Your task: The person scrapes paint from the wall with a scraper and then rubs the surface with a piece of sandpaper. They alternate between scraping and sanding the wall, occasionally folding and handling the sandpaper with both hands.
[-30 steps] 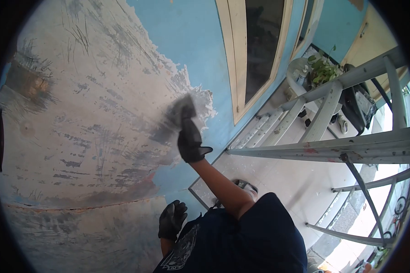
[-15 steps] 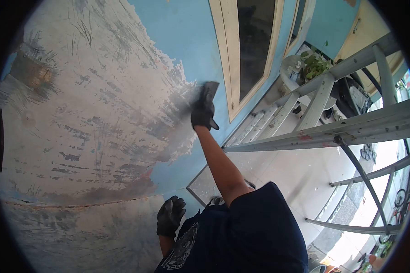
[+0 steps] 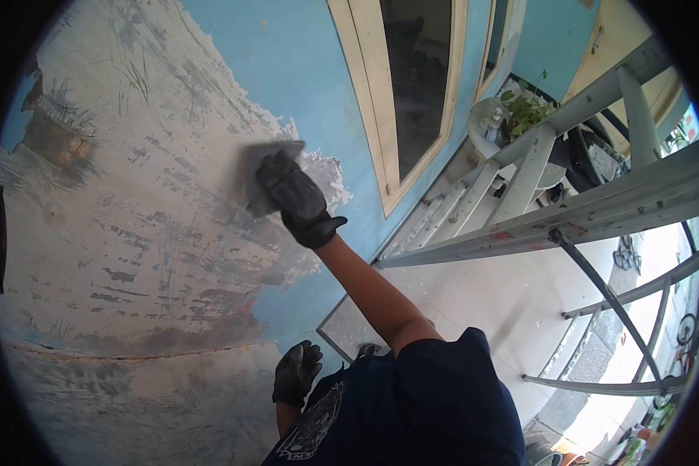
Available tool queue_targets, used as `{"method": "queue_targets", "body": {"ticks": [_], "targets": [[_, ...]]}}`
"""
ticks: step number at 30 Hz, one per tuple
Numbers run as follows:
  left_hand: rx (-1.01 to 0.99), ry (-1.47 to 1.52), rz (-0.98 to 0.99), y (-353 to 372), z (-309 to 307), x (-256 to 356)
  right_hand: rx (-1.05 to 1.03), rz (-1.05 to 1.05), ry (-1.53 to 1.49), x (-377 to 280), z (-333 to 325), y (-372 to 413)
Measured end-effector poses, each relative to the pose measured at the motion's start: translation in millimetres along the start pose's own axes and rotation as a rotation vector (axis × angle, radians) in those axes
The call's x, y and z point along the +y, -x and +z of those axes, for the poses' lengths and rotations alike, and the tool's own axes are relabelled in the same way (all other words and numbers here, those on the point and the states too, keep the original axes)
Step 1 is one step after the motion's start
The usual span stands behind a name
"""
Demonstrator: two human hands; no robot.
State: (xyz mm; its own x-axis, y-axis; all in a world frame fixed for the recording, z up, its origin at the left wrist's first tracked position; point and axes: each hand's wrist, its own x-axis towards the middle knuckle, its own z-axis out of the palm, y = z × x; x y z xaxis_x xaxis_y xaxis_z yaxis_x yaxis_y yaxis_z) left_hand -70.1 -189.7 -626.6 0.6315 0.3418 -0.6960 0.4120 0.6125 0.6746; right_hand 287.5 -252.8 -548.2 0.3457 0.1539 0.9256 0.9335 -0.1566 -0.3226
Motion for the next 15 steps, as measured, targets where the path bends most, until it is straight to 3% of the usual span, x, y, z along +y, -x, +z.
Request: {"method": "queue_targets", "body": {"ticks": [3,5,6,7,8,9,11,12,14,15], "targets": [[-0.071,-0.064,0.027,7.2,8.0,10.9,0.041,1.281,-0.067,61.5,40.2,86.9],[-0.107,0.01,0.056,10.6,12.0,13.0,0.17,1.068,-0.09,53.4,41.6,89.9],[-0.113,0.01,0.064,4.4,11.5,12.8,0.172,0.567,0.288,24.7,43.0,85.0],[-0.08,0.022,0.043,-0.6,8.1,6.3,0.275,0.398,0.001,-9.6,33.4,54.4],[-0.035,0.032,0.013,1.2,3.4,0.3,0.033,0.194,-0.066,-36.9,2.5,17.1],[-0.024,0.034,0.012,3.2,5.8,-0.4,0.099,0.295,-0.244,-28.8,12.2,29.2],[-0.014,-0.093,0.036,10.4,9.8,4.0,0.154,0.78,-0.222,24.4,53.0,99.9],[-0.016,-0.096,0.048,11.1,7.6,6.5,0.134,1.137,-0.009,59.7,65.0,130.4],[-0.088,-0.004,0.079,16.2,-0.5,4.1,0.014,1.358,0.016,59.5,51.2,118.8],[-0.055,-0.002,0.066,16.2,-3.5,2.9,0.121,0.956,0.109,34.8,51.1,106.0]]}}
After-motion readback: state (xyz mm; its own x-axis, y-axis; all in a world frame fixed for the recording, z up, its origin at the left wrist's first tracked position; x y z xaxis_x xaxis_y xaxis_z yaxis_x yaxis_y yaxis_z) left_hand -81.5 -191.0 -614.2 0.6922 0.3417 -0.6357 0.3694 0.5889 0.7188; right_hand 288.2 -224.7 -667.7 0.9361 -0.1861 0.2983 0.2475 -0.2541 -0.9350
